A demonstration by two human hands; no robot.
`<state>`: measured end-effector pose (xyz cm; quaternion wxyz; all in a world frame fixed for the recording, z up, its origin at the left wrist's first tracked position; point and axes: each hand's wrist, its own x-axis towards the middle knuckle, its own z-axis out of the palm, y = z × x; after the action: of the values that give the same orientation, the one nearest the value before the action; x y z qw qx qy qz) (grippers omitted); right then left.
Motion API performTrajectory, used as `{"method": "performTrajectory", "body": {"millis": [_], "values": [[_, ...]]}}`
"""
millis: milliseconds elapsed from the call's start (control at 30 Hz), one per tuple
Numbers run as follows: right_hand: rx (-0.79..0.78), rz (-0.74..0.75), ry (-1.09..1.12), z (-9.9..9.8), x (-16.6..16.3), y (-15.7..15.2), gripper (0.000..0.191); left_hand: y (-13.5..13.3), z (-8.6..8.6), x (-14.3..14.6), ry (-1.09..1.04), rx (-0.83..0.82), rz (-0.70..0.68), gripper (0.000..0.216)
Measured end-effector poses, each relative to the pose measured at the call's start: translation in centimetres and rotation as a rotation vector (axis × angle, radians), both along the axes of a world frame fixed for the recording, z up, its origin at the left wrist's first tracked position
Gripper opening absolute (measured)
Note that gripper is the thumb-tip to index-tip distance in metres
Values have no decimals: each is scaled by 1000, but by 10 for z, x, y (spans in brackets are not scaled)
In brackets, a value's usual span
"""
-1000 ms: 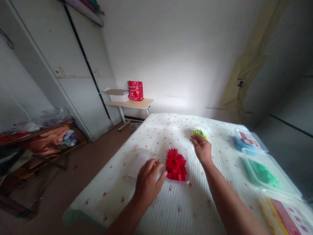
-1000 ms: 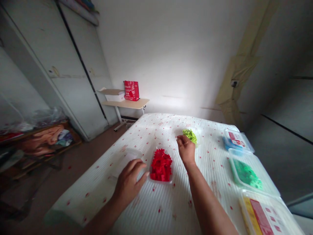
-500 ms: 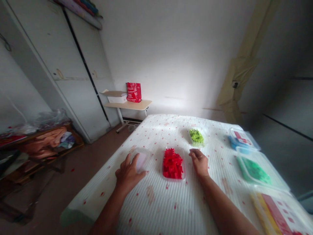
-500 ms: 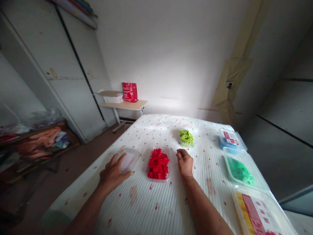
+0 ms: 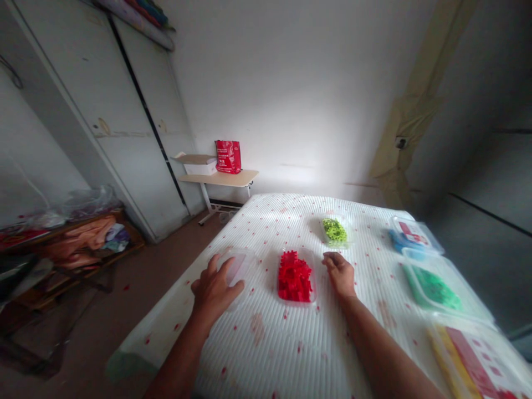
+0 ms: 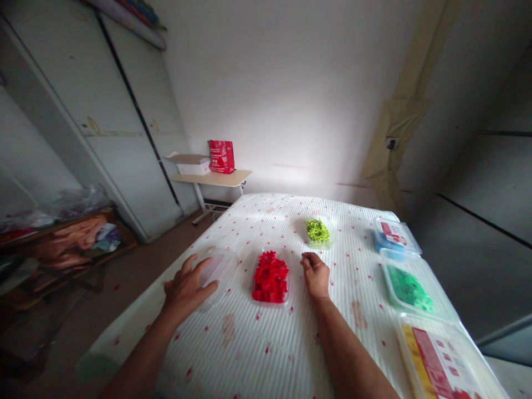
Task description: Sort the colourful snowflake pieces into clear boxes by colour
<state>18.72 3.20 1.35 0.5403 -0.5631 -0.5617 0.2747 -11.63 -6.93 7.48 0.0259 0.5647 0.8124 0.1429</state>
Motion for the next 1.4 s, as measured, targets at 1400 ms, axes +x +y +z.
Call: {"method": "performTrajectory", "body": {"millis": [1400], "values": [[-223,157,-808,64,-36,18,36,54,-7,72,-529,108,-211,24]]}}
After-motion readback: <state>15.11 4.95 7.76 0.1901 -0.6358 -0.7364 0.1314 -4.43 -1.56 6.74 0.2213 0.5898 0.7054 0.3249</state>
